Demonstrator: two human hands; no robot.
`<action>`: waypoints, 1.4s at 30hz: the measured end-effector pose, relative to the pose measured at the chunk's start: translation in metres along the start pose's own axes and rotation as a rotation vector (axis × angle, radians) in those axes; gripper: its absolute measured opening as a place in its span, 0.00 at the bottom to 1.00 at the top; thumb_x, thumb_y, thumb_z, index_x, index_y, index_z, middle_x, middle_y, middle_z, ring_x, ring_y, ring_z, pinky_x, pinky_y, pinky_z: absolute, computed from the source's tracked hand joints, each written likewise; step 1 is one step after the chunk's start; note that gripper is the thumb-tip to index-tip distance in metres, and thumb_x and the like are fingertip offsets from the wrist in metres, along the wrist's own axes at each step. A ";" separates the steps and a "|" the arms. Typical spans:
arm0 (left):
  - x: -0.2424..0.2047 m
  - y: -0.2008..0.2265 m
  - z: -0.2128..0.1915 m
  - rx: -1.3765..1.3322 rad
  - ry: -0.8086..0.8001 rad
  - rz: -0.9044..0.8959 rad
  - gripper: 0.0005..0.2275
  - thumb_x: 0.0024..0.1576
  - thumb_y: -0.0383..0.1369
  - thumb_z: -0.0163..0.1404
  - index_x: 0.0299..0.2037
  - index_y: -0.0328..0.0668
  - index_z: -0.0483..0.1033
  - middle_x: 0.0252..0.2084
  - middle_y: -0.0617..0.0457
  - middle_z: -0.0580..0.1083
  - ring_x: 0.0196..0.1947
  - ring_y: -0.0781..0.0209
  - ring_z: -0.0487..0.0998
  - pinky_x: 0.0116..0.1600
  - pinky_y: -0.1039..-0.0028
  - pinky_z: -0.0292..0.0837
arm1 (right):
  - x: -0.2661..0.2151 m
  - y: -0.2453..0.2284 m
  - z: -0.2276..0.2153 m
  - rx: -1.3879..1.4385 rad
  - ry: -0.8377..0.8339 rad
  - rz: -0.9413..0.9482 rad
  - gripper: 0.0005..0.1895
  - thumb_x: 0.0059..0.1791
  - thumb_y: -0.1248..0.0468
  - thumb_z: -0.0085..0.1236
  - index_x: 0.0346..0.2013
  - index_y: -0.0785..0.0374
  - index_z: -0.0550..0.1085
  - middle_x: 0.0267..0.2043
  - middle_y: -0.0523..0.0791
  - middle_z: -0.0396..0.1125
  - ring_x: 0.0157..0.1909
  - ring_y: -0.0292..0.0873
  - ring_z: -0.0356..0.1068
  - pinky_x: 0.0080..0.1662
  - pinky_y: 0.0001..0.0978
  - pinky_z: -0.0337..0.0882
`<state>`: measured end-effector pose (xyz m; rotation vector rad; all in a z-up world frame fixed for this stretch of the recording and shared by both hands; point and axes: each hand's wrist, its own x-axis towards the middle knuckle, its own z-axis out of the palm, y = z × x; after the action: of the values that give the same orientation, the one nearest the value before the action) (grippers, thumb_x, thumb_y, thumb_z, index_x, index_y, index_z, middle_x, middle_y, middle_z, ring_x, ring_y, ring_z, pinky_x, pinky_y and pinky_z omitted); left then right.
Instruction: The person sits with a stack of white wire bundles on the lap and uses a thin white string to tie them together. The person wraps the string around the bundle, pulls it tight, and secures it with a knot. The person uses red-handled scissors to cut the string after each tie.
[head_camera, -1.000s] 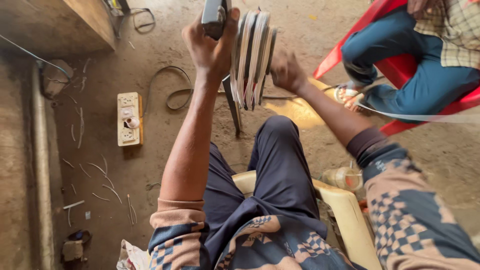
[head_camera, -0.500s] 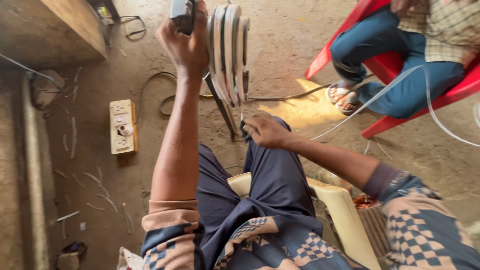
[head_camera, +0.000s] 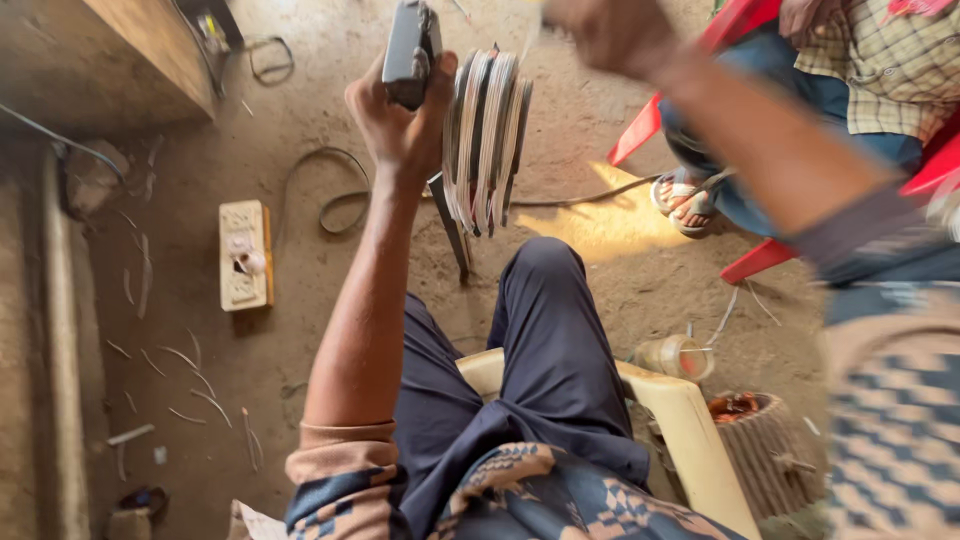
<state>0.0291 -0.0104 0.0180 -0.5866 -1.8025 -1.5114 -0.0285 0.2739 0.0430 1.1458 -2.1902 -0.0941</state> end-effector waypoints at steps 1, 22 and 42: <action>0.001 0.001 -0.002 -0.032 -0.016 -0.006 0.16 0.63 0.46 0.55 0.31 0.42 0.77 0.22 0.62 0.72 0.19 0.72 0.70 0.25 0.74 0.65 | -0.017 -0.014 0.035 -0.033 -0.003 0.001 0.01 0.44 0.65 0.51 0.28 0.58 0.70 0.28 0.46 0.63 0.39 0.48 0.71 0.48 0.64 0.62; 0.012 -0.033 -0.003 0.097 0.115 0.057 0.17 0.64 0.45 0.53 0.26 0.47 0.75 0.20 0.63 0.72 0.17 0.71 0.69 0.29 0.72 0.65 | -0.076 -0.234 0.008 1.005 -0.434 0.525 0.10 0.55 0.63 0.49 0.37 0.69 0.72 0.32 0.52 0.68 0.37 0.54 0.69 0.46 0.48 0.68; -0.001 -0.008 -0.008 -0.020 -0.009 0.028 0.17 0.64 0.46 0.53 0.30 0.42 0.75 0.20 0.60 0.69 0.18 0.70 0.68 0.24 0.75 0.61 | -0.132 -0.167 0.202 0.393 -0.106 0.392 0.04 0.47 0.65 0.51 0.29 0.56 0.72 0.25 0.49 0.65 0.29 0.52 0.66 0.45 0.57 0.55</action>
<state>0.0260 -0.0200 0.0129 -0.6265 -1.7811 -1.5117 0.0253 0.2254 -0.2414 0.8977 -2.5595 0.4715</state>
